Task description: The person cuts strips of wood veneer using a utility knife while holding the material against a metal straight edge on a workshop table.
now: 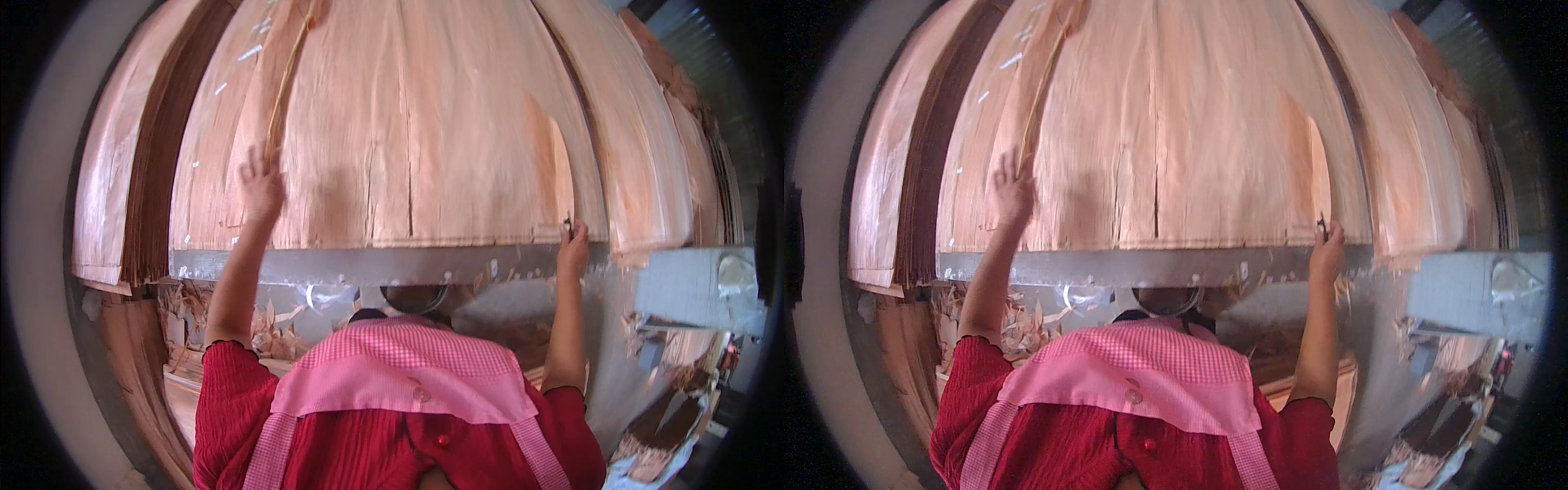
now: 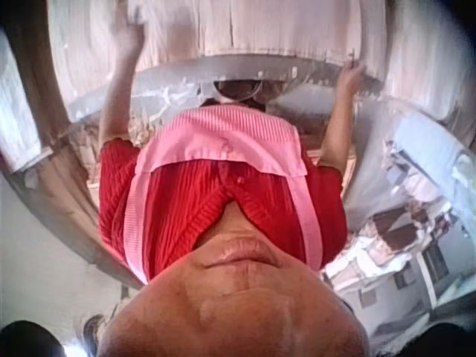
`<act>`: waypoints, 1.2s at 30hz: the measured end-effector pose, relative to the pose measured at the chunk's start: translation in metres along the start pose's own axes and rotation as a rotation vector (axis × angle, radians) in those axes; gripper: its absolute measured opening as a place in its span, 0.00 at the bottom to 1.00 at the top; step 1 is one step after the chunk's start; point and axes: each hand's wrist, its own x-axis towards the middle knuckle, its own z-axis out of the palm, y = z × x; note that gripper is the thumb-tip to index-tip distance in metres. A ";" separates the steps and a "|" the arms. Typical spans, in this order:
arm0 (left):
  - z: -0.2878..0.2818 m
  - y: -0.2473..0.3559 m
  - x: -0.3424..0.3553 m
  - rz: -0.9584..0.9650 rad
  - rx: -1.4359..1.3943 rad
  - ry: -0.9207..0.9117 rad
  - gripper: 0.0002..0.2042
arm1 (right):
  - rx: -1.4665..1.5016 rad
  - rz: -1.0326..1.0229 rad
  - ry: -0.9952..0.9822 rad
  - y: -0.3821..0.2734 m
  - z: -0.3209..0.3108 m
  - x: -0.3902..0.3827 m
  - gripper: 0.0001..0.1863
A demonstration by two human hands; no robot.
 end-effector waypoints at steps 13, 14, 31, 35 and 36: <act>0.021 0.117 -0.080 0.658 -0.592 -0.250 0.27 | 0.019 -0.049 -0.740 -0.234 0.041 -0.164 0.12; 0.021 0.116 -0.081 0.659 -0.609 -0.245 0.26 | -0.072 -0.066 -0.735 -0.238 0.042 -0.164 0.12; 0.026 0.119 -0.086 0.660 -0.582 -0.147 0.22 | -0.046 -0.082 -0.673 -0.209 0.020 -0.184 0.11; 0.048 0.116 -0.090 0.645 -0.722 -0.136 0.19 | -0.120 -0.160 -0.635 -0.227 0.053 -0.171 0.11; 0.057 0.113 -0.091 0.626 -0.748 -0.147 0.18 | -0.145 -0.175 -0.664 -0.226 0.053 -0.171 0.11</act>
